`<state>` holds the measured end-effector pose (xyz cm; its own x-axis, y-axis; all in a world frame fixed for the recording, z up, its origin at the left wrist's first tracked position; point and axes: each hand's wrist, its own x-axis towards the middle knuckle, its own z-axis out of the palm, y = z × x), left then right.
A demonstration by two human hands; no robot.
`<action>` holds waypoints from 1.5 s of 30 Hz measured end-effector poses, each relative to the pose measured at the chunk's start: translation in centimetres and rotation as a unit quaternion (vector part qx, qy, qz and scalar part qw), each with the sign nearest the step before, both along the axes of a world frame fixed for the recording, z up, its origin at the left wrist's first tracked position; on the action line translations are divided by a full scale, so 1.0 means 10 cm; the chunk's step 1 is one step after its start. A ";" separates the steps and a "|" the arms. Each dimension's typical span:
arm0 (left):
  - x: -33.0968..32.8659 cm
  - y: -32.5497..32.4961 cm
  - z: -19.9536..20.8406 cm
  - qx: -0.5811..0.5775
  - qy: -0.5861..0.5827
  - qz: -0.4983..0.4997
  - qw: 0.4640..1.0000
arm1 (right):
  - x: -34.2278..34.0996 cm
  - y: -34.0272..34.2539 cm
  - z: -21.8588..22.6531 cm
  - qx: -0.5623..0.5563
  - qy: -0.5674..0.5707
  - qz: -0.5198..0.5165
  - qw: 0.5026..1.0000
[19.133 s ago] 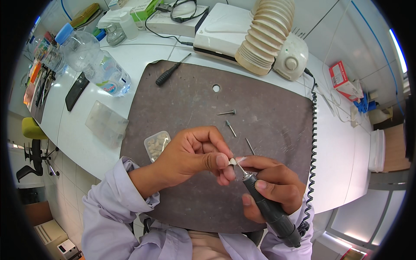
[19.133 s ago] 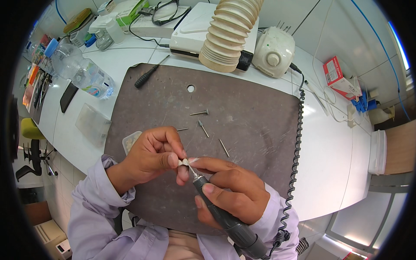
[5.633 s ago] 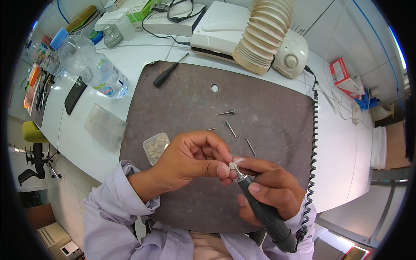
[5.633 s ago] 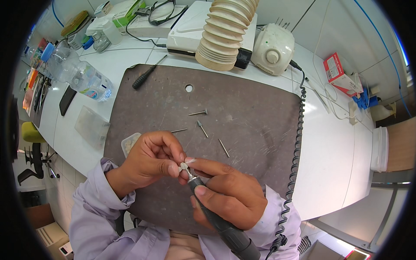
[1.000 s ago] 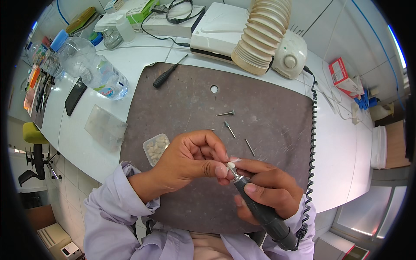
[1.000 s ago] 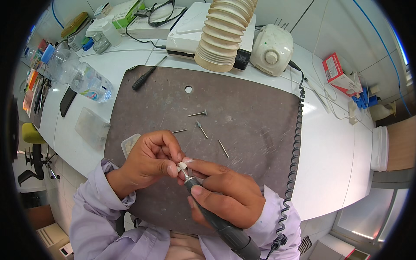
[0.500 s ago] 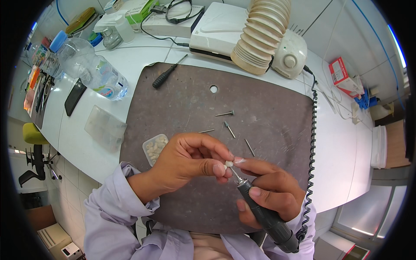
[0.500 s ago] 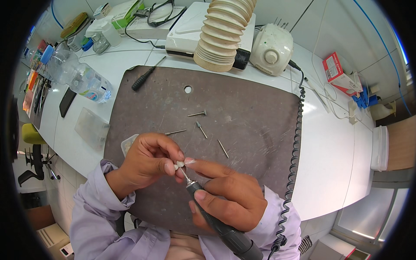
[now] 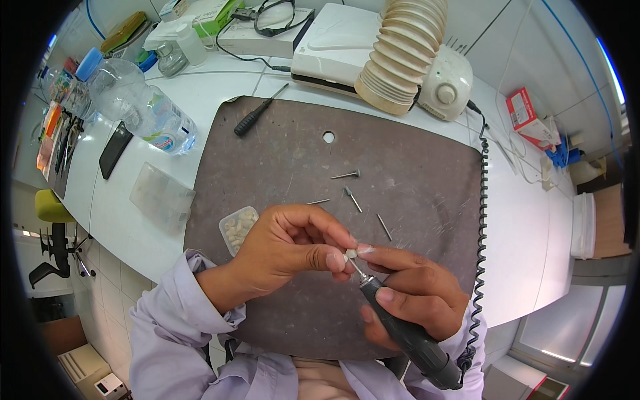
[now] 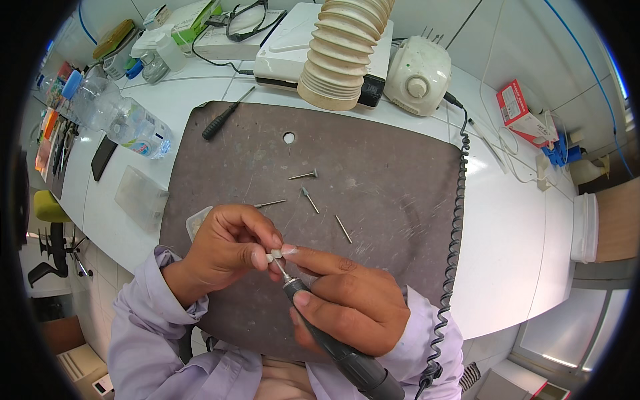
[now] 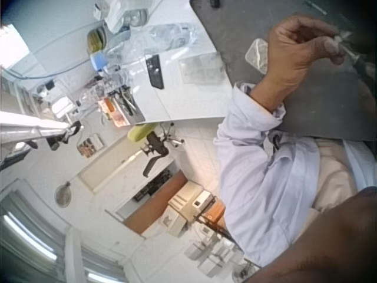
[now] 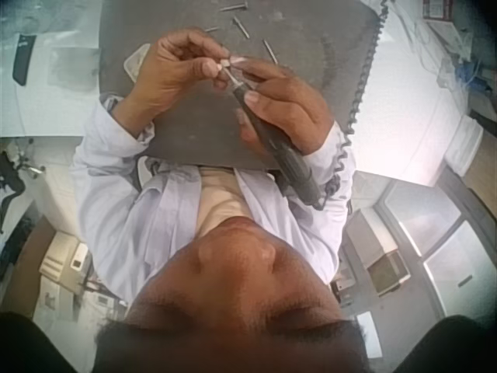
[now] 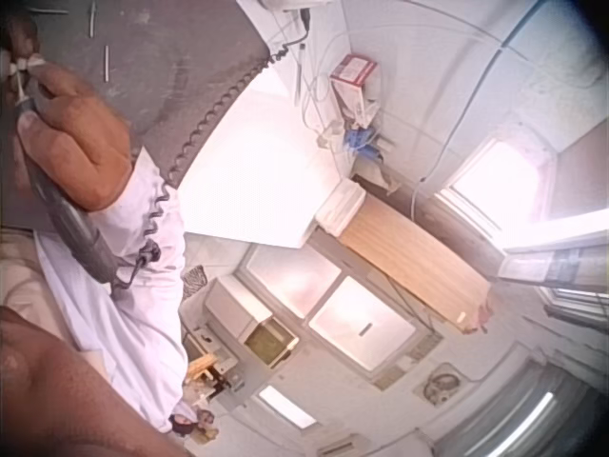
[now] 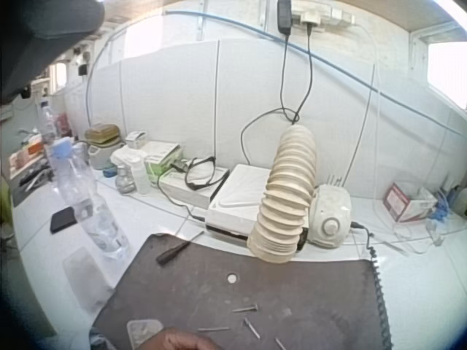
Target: The person picks a dental prosthesis from a container and uses a dental micro motor tool to sharpen its edge.
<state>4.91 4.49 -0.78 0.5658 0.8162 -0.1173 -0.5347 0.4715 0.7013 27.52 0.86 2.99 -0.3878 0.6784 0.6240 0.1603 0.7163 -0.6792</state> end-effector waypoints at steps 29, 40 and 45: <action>-0.01 0.00 0.03 -0.021 0.005 -0.006 1.000 | 0.03 -0.03 0.05 -0.084 0.023 0.033 0.996; 0.00 0.00 0.02 -0.016 0.004 -0.011 1.000 | 0.00 -0.04 0.07 -0.080 0.027 0.012 0.996; -0.01 0.00 0.01 -0.013 -0.003 -0.016 1.000 | 0.01 -0.03 0.05 -0.061 0.018 0.014 0.998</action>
<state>4.83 4.47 -0.64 0.5925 0.7941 -0.1352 -0.5234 0.5072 0.6847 27.62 0.59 3.52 -0.3855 0.7397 0.5516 0.1150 0.6317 -0.7667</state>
